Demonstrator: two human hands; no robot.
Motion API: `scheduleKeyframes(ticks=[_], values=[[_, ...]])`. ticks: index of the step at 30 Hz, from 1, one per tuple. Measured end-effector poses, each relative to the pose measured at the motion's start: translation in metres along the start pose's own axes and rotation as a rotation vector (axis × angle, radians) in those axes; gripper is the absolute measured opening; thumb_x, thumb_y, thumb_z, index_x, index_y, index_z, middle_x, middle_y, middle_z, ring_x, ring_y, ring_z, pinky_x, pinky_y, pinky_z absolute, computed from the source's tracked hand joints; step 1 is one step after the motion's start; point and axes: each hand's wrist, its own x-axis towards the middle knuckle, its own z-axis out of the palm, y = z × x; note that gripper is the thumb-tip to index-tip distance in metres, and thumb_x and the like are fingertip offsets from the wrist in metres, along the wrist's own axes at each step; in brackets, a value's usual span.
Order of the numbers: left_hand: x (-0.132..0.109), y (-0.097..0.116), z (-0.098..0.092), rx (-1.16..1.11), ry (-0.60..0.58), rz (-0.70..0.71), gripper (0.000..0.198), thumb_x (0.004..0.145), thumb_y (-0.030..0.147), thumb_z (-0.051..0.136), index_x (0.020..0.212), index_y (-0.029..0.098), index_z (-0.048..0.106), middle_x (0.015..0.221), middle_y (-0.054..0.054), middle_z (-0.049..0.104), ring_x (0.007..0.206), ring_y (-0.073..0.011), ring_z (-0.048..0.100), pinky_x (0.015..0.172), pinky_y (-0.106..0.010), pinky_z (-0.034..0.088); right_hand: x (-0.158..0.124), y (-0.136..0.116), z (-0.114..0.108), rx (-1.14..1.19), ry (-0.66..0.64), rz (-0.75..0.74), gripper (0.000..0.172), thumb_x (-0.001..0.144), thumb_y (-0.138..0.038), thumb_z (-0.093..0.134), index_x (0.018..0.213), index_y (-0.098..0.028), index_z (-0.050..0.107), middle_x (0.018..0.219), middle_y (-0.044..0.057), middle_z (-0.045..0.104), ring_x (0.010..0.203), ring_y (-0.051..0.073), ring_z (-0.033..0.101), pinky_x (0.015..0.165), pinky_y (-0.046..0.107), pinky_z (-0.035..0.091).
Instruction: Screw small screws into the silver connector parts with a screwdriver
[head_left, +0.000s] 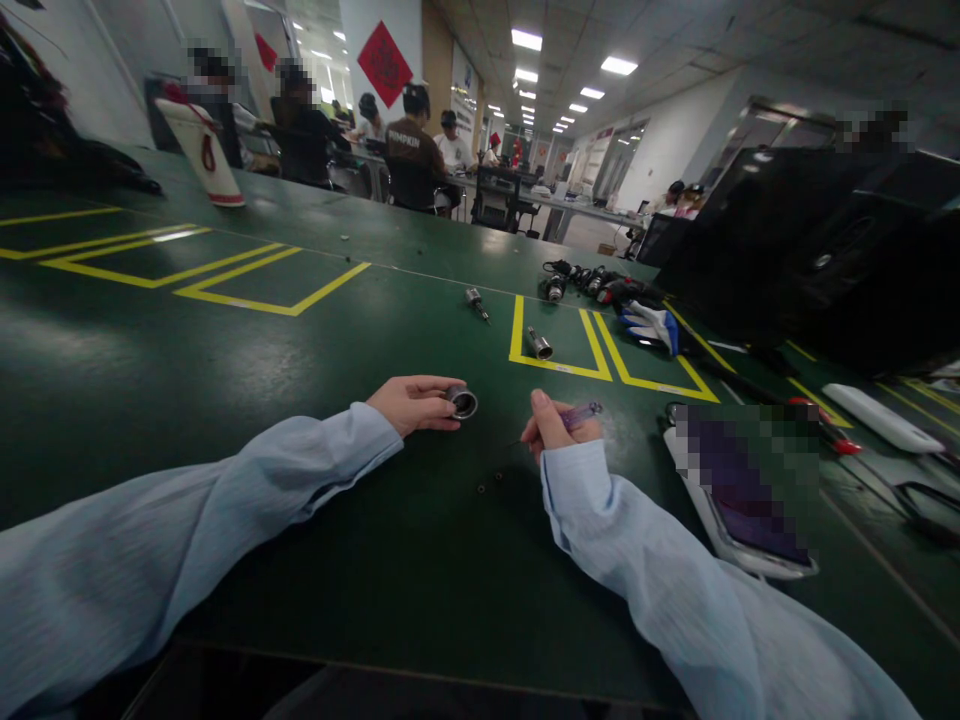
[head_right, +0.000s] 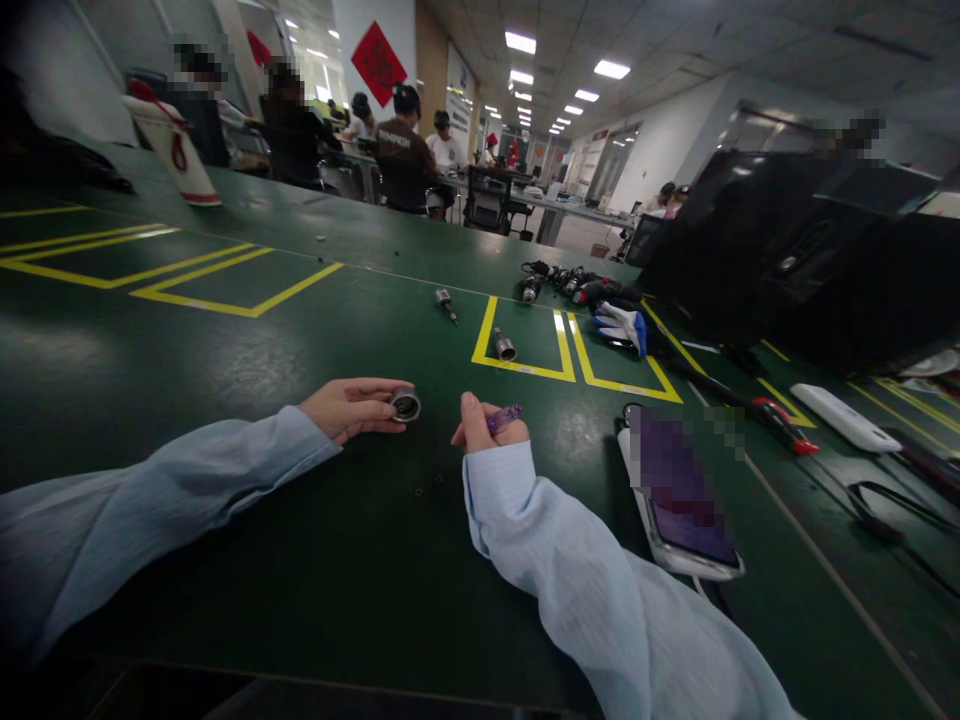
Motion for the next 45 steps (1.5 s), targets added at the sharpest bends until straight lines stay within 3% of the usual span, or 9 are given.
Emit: scheduleKeyframes(ticks=[6,12,14,20,25,28,33,36,45], values=[[0.002,-0.011,-0.007,0.254,-0.133,0.177,0.046,0.05,0.01,0.073,0.095,0.012,0.063,0.088,-0.007,0.067,0.082,-0.0209,0.064,0.076,-0.038,0.053,0.0,0.006,0.001,0.035,-0.051,-0.085,0.045,0.071,-0.047,0.053,0.038,-0.018,0.045,0.032,-0.005,0.036,0.031,0.005,0.033,0.034,0.02,0.02],[-0.008,-0.018,-0.005,0.889,-0.269,0.835,0.037,0.06,0.014,0.063,0.097,0.016,0.065,0.092,-0.008,0.059,0.083,-0.0175,0.059,0.074,-0.031,0.051,-0.002,0.007,-0.001,-0.075,-0.092,-0.182,0.046,0.074,-0.044,0.05,0.037,-0.019,0.042,0.034,-0.004,0.037,0.035,0.006,0.034,0.038,0.022,0.025],[-0.011,-0.018,-0.005,1.023,-0.344,0.97,0.036,0.063,0.012,0.059,0.099,0.016,0.064,0.093,-0.009,0.057,0.085,-0.0176,0.057,0.076,-0.031,0.049,-0.002,0.007,-0.001,-0.095,-0.102,-0.195,0.045,0.075,-0.044,0.049,0.037,-0.019,0.043,0.034,-0.004,0.037,0.035,0.006,0.035,0.038,0.022,0.025],[-0.011,-0.017,-0.007,1.113,-0.37,1.073,0.038,0.068,0.011,0.053,0.106,0.017,0.058,0.103,-0.011,0.054,0.093,-0.0191,0.054,0.08,-0.031,0.048,-0.003,0.007,0.0,-0.061,-0.089,-0.226,0.046,0.076,-0.043,0.049,0.038,-0.019,0.042,0.035,-0.005,0.037,0.035,0.006,0.034,0.038,0.023,0.025],[-0.012,-0.017,-0.006,1.09,-0.366,1.031,0.038,0.067,0.013,0.054,0.104,0.017,0.058,0.098,-0.009,0.055,0.088,-0.0171,0.056,0.077,-0.029,0.048,-0.002,0.01,0.002,-0.049,-0.084,-0.228,0.047,0.076,-0.044,0.05,0.037,-0.019,0.042,0.035,-0.005,0.036,0.035,0.006,0.034,0.038,0.023,0.024],[-0.014,-0.018,-0.004,1.027,-0.259,0.964,0.038,0.064,0.014,0.058,0.102,0.017,0.06,0.095,-0.008,0.058,0.086,-0.0169,0.058,0.078,-0.03,0.049,-0.002,0.012,0.002,-0.02,-0.071,-0.216,0.047,0.075,-0.045,0.05,0.037,-0.019,0.042,0.035,-0.005,0.036,0.035,0.006,0.033,0.038,0.023,0.023],[-0.007,-0.016,-0.003,0.621,-0.167,0.522,0.043,0.057,0.018,0.068,0.099,0.014,0.061,0.093,-0.008,0.064,0.079,-0.0178,0.063,0.071,-0.033,0.053,-0.001,0.016,0.002,0.031,-0.069,-0.189,0.047,0.074,-0.046,0.052,0.036,-0.018,0.044,0.034,-0.005,0.036,0.034,0.006,0.033,0.037,0.022,0.022],[0.0,-0.012,-0.004,0.385,-0.128,0.285,0.047,0.05,0.015,0.073,0.096,0.012,0.061,0.09,-0.007,0.068,0.082,-0.0197,0.064,0.08,-0.038,0.052,0.0,0.017,0.003,0.042,-0.085,-0.171,0.048,0.073,-0.049,0.052,0.037,-0.018,0.045,0.034,-0.005,0.036,0.034,0.006,0.034,0.037,0.022,0.023],[0.001,-0.007,-0.004,0.047,-0.052,0.127,0.041,0.05,0.005,0.074,0.089,0.01,0.064,0.082,-0.006,0.069,0.08,-0.0214,0.065,0.074,-0.039,0.055,0.002,0.021,0.006,-0.071,-0.131,-0.122,0.045,0.074,-0.05,0.051,0.041,-0.018,0.047,0.035,-0.005,0.037,0.033,0.006,0.035,0.035,0.021,0.025]])
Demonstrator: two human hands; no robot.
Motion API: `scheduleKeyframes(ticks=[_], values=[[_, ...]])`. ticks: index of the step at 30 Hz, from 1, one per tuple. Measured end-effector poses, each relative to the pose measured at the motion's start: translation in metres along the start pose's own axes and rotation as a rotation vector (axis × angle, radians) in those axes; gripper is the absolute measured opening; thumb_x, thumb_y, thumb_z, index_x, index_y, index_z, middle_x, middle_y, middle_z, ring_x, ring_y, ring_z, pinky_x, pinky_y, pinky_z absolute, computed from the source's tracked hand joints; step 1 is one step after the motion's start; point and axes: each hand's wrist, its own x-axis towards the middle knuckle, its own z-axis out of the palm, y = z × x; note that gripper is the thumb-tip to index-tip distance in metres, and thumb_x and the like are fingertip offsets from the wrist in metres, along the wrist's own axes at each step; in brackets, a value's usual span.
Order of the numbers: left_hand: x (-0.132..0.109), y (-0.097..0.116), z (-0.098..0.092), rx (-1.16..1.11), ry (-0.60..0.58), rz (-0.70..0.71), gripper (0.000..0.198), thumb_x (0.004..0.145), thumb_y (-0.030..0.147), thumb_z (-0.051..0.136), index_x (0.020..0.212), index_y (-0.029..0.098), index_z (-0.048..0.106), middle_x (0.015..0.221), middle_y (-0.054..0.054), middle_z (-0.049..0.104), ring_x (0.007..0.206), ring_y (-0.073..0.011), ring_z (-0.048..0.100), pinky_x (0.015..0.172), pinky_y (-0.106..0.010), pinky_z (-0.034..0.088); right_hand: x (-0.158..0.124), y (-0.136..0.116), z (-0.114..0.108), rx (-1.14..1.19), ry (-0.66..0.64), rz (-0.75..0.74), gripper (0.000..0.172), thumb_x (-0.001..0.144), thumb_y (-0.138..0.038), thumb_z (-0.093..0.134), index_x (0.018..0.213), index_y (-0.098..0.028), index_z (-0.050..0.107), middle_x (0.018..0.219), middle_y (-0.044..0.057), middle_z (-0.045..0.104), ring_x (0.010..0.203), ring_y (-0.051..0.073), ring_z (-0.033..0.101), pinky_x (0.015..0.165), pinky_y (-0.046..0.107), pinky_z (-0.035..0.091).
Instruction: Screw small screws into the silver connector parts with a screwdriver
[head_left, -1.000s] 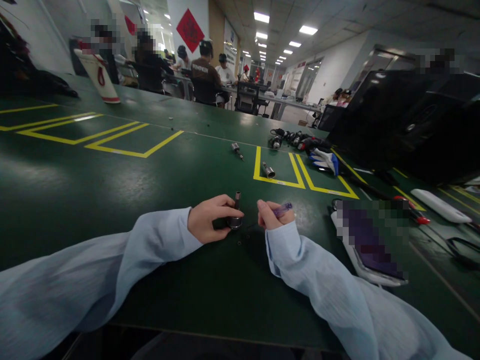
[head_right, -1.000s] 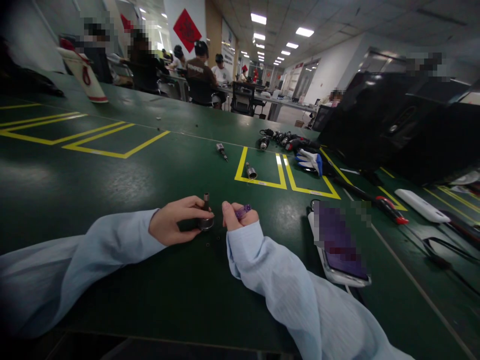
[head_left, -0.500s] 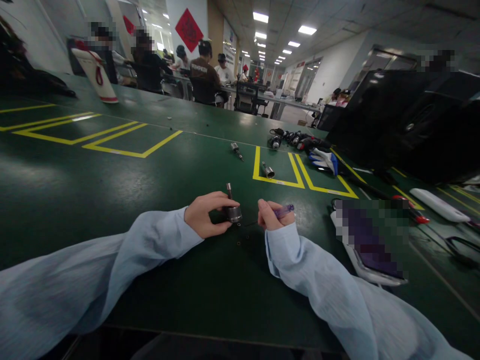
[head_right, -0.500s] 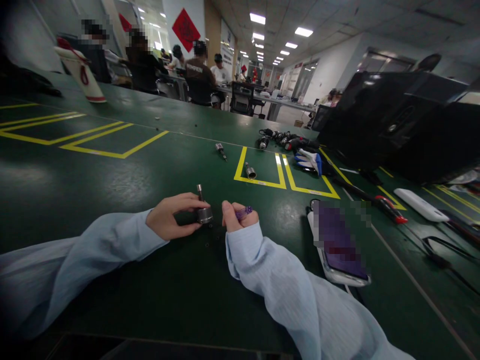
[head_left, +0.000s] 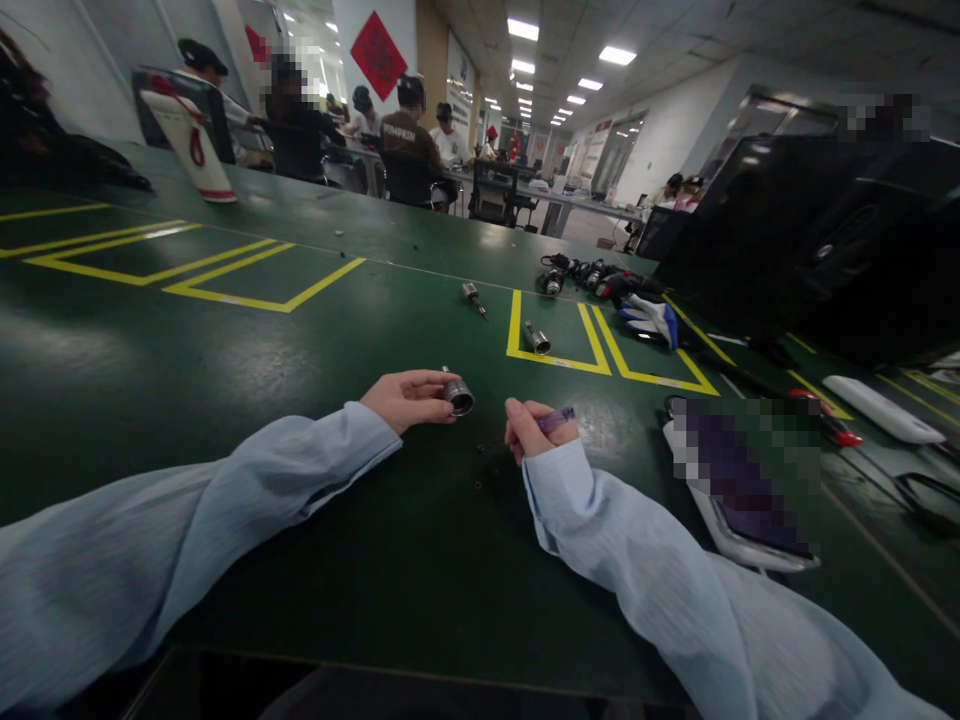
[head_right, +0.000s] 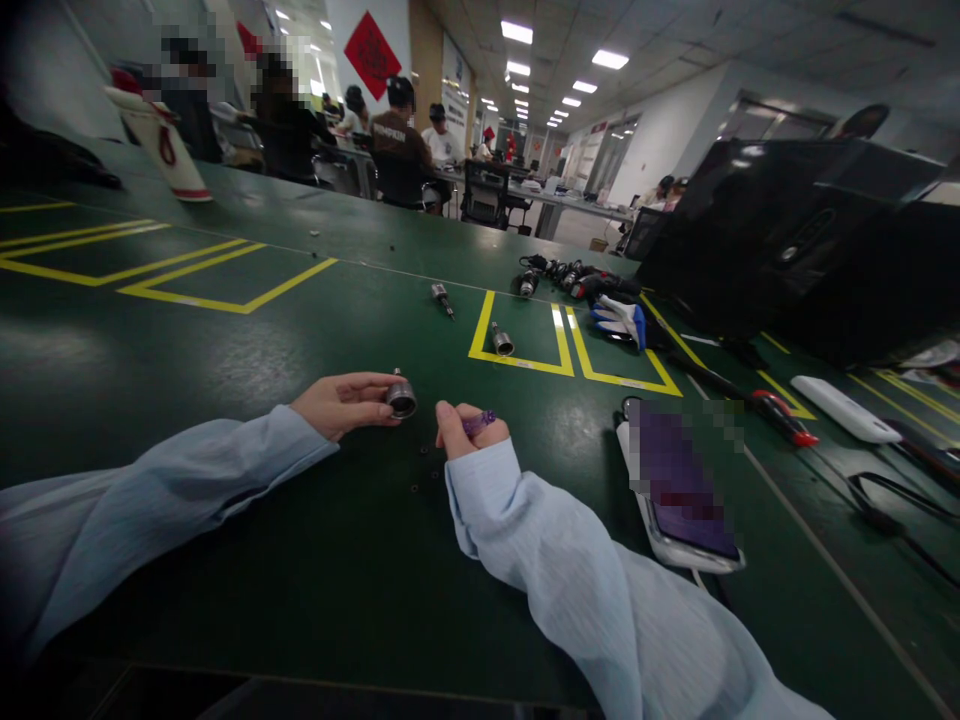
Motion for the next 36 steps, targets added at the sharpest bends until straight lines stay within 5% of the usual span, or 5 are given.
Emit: scheduleKeyframes(ticks=[8,17,36], values=[[0.001,0.0,0.0,-0.06,0.007,-0.034,0.04,0.053,0.0,0.071,0.091,0.011,0.064,0.08,-0.006,0.069,0.078,-0.0202,0.065,0.075,-0.038,0.055,-0.003,-0.009,-0.002,-0.237,-0.006,-0.043,0.046,0.077,-0.047,0.045,0.041,-0.019,0.044,0.035,-0.004,0.038,0.034,0.008,0.037,0.037,0.022,0.028],[0.004,0.0,-0.004,-0.152,0.014,-0.078,0.039,0.056,-0.002,0.069,0.093,0.01,0.063,0.078,-0.007,0.07,0.075,-0.0186,0.066,0.076,-0.036,0.054,-0.01,-0.009,0.001,0.034,-0.06,-0.114,0.038,0.077,-0.047,0.049,0.053,-0.018,0.053,0.041,-0.003,0.047,0.037,0.008,0.043,0.041,0.021,0.036],[0.002,0.007,0.005,-0.17,0.104,-0.126,0.037,0.054,-0.01,0.06,0.085,0.009,0.061,0.068,-0.006,0.069,0.067,-0.018,0.067,0.063,-0.029,0.056,-0.004,0.005,0.003,0.061,-0.256,-0.093,0.042,0.079,-0.043,0.046,0.055,-0.014,0.065,0.046,0.002,0.057,0.044,0.01,0.051,0.045,0.022,0.04]])
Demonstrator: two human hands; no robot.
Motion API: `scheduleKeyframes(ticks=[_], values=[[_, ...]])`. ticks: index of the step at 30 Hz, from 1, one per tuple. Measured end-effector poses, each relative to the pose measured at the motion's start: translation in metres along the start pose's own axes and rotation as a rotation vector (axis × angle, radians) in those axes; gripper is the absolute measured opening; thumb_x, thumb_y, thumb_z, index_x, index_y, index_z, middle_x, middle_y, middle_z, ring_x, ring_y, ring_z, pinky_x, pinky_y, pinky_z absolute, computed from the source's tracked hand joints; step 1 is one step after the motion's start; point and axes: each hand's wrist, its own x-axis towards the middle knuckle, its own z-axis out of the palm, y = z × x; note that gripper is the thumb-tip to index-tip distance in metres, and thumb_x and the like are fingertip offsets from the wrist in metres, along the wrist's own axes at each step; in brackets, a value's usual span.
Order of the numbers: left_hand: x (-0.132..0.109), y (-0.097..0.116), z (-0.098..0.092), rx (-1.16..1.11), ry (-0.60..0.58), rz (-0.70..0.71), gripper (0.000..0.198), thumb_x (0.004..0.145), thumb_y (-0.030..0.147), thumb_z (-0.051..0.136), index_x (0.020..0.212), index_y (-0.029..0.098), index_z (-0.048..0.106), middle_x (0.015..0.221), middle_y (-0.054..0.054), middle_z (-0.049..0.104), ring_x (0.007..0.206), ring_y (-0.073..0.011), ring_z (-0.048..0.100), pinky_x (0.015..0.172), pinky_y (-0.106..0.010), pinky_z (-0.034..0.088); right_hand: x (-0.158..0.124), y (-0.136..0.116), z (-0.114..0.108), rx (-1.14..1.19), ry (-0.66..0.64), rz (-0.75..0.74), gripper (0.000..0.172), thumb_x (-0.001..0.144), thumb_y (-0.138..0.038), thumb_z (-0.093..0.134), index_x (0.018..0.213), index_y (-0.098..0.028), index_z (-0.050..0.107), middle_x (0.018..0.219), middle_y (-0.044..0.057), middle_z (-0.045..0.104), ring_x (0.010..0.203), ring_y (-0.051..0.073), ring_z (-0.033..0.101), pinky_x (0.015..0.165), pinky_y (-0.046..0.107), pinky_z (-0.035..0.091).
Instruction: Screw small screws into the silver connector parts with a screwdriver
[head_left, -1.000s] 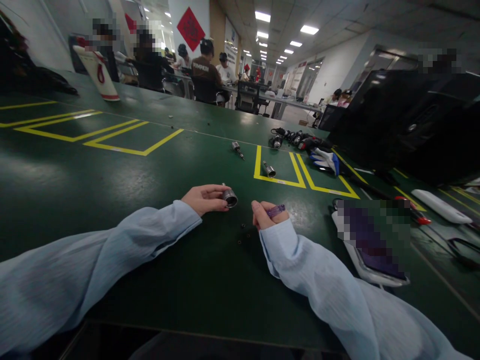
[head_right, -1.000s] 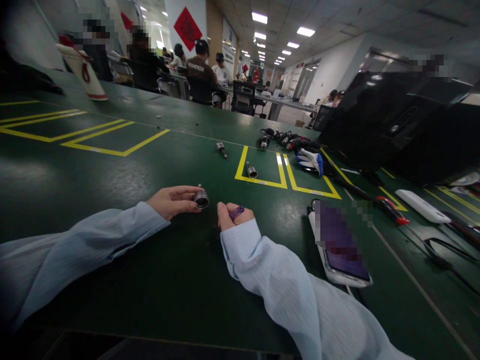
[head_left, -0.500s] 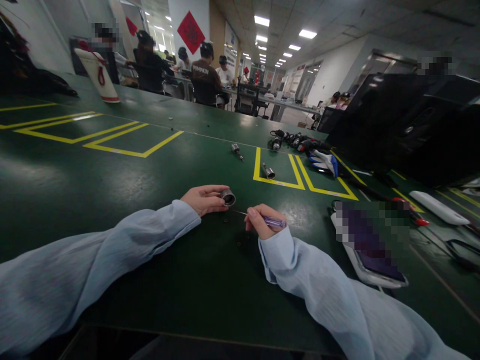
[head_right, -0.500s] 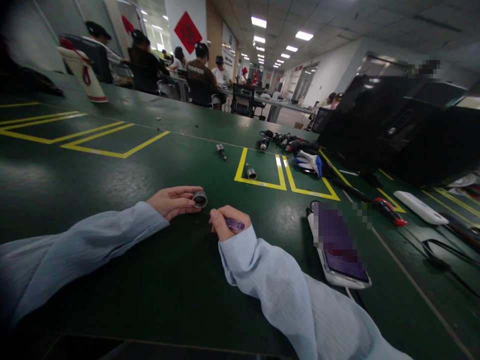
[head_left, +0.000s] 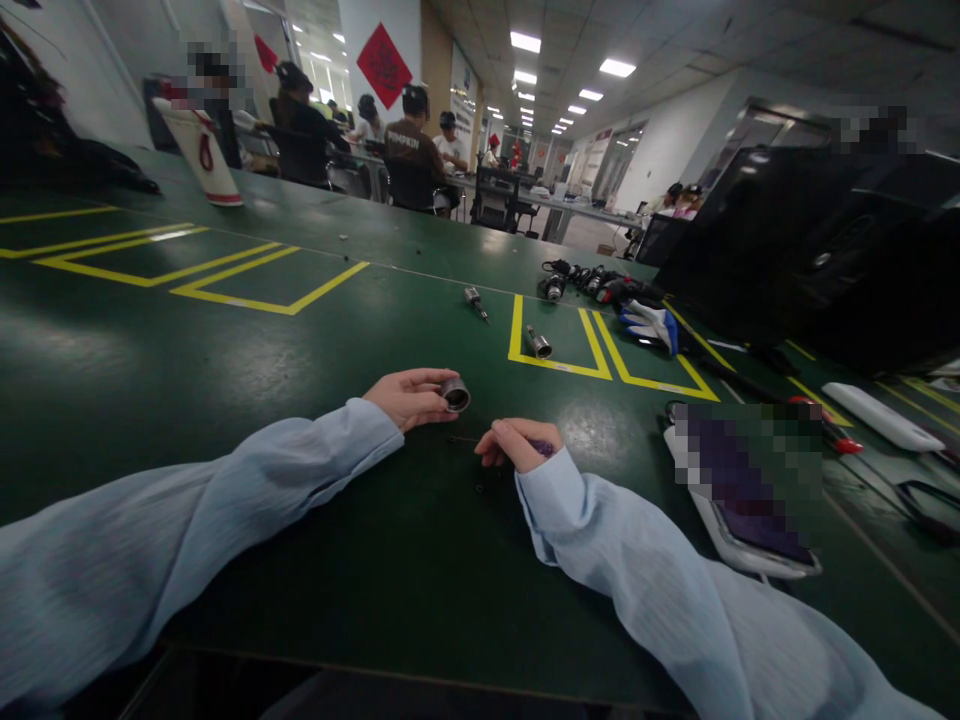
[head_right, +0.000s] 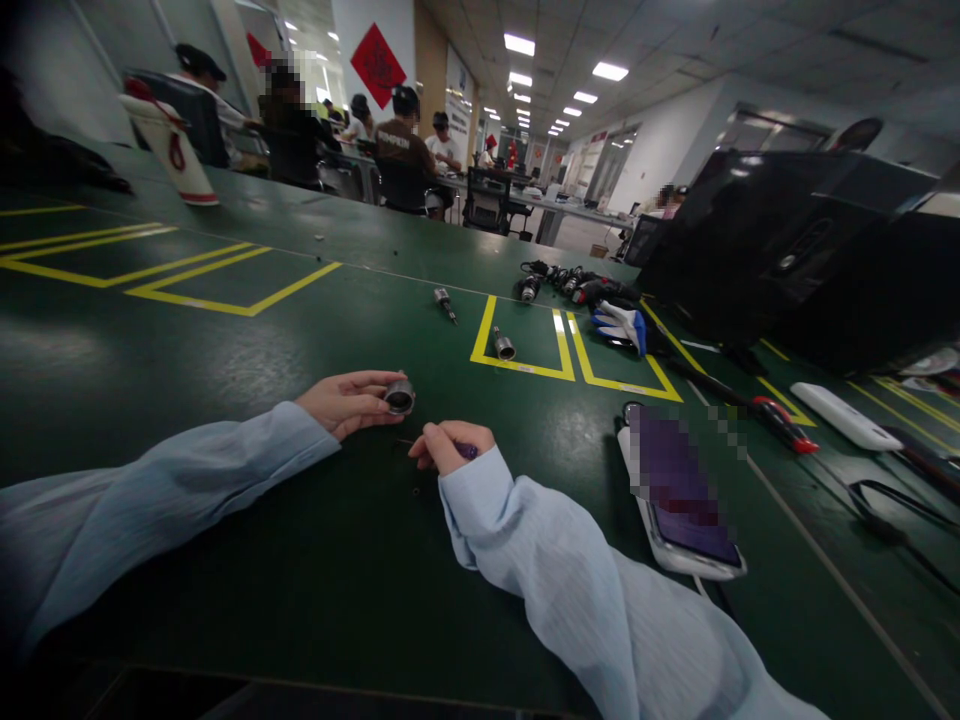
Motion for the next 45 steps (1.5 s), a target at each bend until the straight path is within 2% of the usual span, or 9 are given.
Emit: scheduleKeyframes(ticks=[6,11,14,18,23,28,35,40,45], values=[[0.002,-0.002,-0.002,0.001,-0.012,0.02,0.036,0.055,-0.009,0.06,0.085,0.01,0.061,0.069,-0.006,0.068,0.068,-0.018,0.067,0.064,-0.03,0.056,0.0,-0.003,0.0,-0.082,-0.001,0.021,0.041,0.079,-0.038,0.044,0.052,-0.015,0.063,0.043,0.001,0.056,0.042,0.009,0.049,0.043,0.021,0.038],[0.002,-0.001,-0.001,0.014,0.026,0.021,0.033,0.054,-0.01,0.06,0.081,0.009,0.063,0.07,-0.006,0.068,0.07,-0.0185,0.066,0.075,-0.036,0.054,0.002,-0.02,-0.005,-0.112,0.04,0.139,0.04,0.076,-0.033,0.045,0.042,-0.016,0.057,0.033,-0.002,0.047,0.031,0.007,0.041,0.035,0.019,0.031],[0.001,0.001,0.001,0.012,0.077,0.013,0.033,0.053,-0.011,0.058,0.079,0.009,0.062,0.068,-0.005,0.068,0.068,-0.017,0.066,0.075,-0.034,0.054,0.003,-0.028,-0.008,-0.138,0.046,0.188,0.041,0.074,-0.031,0.045,0.037,-0.017,0.052,0.028,-0.003,0.042,0.027,0.006,0.038,0.033,0.019,0.028],[0.0,0.002,0.004,-0.045,0.11,0.005,0.036,0.052,-0.011,0.056,0.081,0.011,0.062,0.068,-0.003,0.068,0.066,-0.0154,0.066,0.069,-0.028,0.055,0.002,-0.022,-0.005,-0.078,0.055,0.183,0.04,0.076,-0.038,0.047,0.043,-0.016,0.056,0.033,-0.003,0.046,0.03,0.007,0.042,0.035,0.019,0.031],[0.001,0.002,0.003,-0.076,0.125,0.001,0.031,0.055,-0.009,0.055,0.077,0.011,0.062,0.065,-0.003,0.068,0.065,-0.0156,0.067,0.062,-0.023,0.055,-0.002,-0.006,0.003,-0.019,0.036,0.029,0.044,0.078,-0.049,0.046,0.053,-0.015,0.062,0.044,0.001,0.055,0.041,0.009,0.049,0.043,0.021,0.04],[0.0,0.003,0.004,-0.068,0.104,-0.013,0.029,0.057,-0.009,0.054,0.076,0.011,0.064,0.064,-0.003,0.069,0.064,-0.0149,0.067,0.06,-0.021,0.056,-0.001,-0.006,-0.002,-0.028,0.059,-0.173,0.042,0.083,-0.043,0.042,0.059,-0.017,0.064,0.05,0.003,0.059,0.048,0.012,0.054,0.051,0.025,0.044],[0.0,0.0,0.004,-0.033,0.1,0.041,0.029,0.053,-0.008,0.056,0.075,0.009,0.063,0.063,-0.004,0.066,0.06,-0.0159,0.065,0.057,-0.024,0.056,0.001,-0.005,-0.001,-0.209,0.049,-0.406,0.029,0.085,-0.027,0.042,0.068,-0.017,0.064,0.06,0.003,0.061,0.058,0.012,0.057,0.06,0.027,0.044],[0.003,-0.009,-0.004,0.018,0.012,0.112,0.034,0.047,-0.003,0.065,0.079,0.01,0.064,0.071,-0.003,0.065,0.068,-0.0177,0.065,0.066,-0.03,0.056,0.001,-0.003,0.003,-0.361,0.035,-0.579,0.022,0.084,-0.02,0.043,0.071,-0.016,0.061,0.064,0.004,0.063,0.06,0.013,0.057,0.06,0.028,0.043],[0.004,-0.015,-0.007,0.163,0.054,0.213,0.039,0.044,0.006,0.071,0.082,0.01,0.065,0.074,-0.001,0.065,0.068,-0.0158,0.064,0.069,-0.031,0.055,0.001,-0.003,0.004,-0.507,0.022,-0.655,0.02,0.083,-0.017,0.043,0.071,-0.015,0.058,0.064,0.005,0.063,0.06,0.013,0.056,0.06,0.027,0.043]])
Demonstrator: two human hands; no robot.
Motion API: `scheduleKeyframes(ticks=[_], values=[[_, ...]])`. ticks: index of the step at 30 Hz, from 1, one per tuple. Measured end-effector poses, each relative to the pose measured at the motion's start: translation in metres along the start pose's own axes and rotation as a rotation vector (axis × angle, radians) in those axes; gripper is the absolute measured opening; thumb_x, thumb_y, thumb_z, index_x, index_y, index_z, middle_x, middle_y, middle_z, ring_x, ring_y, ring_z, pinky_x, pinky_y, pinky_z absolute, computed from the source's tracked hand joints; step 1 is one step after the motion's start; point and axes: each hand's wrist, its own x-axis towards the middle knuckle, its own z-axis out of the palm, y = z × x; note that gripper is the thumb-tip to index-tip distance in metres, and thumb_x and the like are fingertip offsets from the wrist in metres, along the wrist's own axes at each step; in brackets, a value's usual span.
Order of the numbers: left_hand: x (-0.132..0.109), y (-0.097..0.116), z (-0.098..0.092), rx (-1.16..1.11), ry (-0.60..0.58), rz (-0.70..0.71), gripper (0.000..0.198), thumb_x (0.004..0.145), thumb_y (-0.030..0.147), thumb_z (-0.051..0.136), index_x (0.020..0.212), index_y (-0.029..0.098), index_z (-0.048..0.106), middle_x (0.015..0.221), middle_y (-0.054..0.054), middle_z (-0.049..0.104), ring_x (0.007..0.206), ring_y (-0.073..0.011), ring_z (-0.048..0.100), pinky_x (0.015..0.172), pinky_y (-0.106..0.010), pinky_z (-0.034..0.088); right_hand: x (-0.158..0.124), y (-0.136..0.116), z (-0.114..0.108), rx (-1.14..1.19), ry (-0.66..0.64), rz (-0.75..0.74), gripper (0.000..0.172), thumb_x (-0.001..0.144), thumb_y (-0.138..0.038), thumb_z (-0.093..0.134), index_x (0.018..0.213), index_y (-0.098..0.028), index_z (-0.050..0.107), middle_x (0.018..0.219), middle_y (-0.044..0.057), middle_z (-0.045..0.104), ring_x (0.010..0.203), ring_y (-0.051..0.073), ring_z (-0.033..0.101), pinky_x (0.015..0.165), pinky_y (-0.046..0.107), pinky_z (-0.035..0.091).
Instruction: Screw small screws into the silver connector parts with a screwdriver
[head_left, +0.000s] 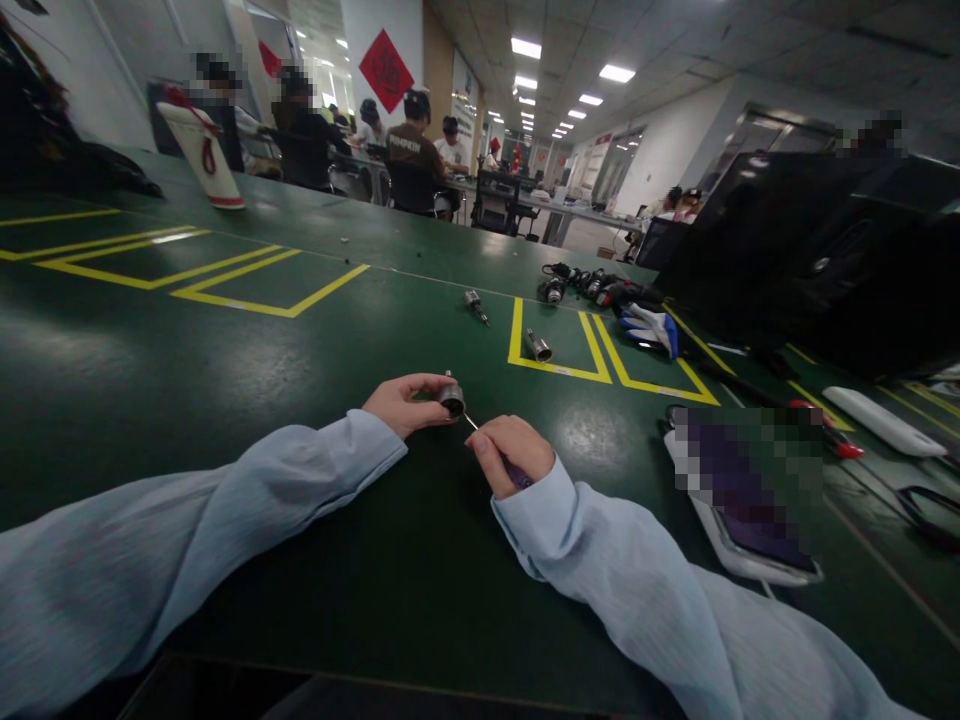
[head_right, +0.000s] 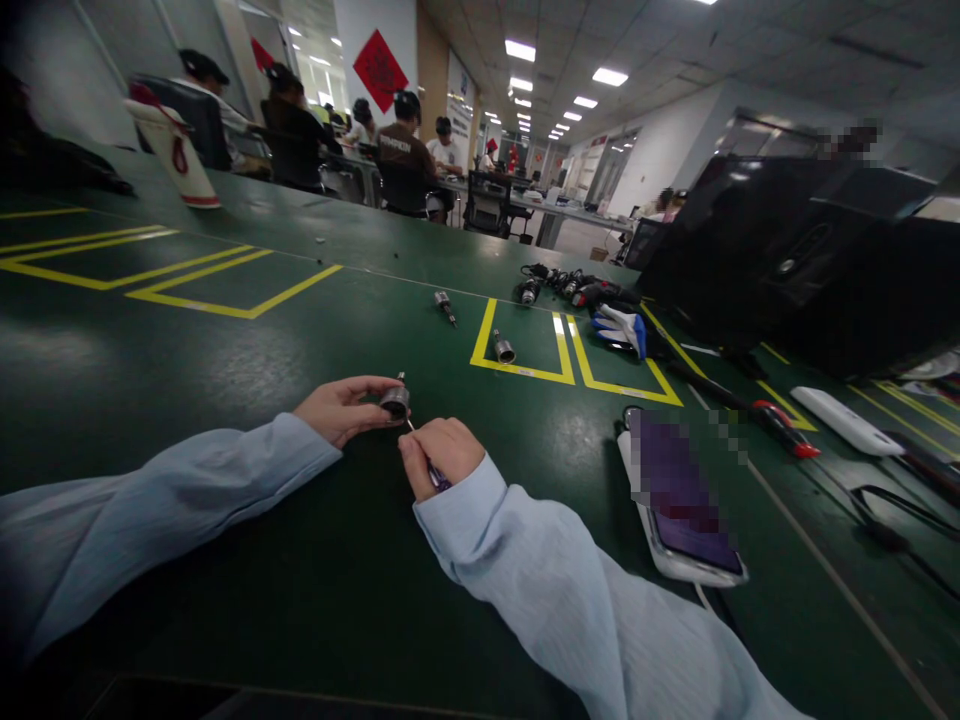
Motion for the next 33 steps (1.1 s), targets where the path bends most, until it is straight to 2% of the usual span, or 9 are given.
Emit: scheduleKeyframes(ticks=[7,15,33], values=[[-0.0003,0.0012,0.0025,0.117,0.033,0.034,0.038,0.043,0.012,0.073,0.08,0.011,0.062,0.067,-0.001,0.066,0.063,-0.0159,0.064,0.063,-0.031,0.055,0.0008,-0.0031,0.001,-0.07,-0.046,-0.086,0.019,0.083,-0.017,0.042,0.071,-0.014,0.057,0.065,0.006,0.062,0.062,0.014,0.057,0.061,0.028,0.045],[-0.0056,0.0088,0.0072,0.078,0.028,-0.016,0.035,0.045,0.008,0.071,0.078,0.011,0.062,0.063,0.001,0.066,0.06,-0.0145,0.065,0.061,-0.028,0.057,0.0004,-0.0027,0.0021,-0.111,-0.027,-0.132,0.02,0.082,-0.015,0.044,0.07,-0.013,0.059,0.063,0.007,0.062,0.061,0.014,0.056,0.06,0.027,0.045],[-0.005,0.0076,0.0067,0.117,0.02,-0.036,0.037,0.046,0.01,0.07,0.082,0.01,0.064,0.062,0.0,0.068,0.061,-0.0164,0.066,0.066,-0.031,0.057,0.0002,-0.0065,-0.0018,-0.139,-0.111,-0.077,0.02,0.083,-0.016,0.043,0.071,-0.015,0.058,0.065,0.006,0.062,0.063,0.014,0.056,0.062,0.027,0.045]])
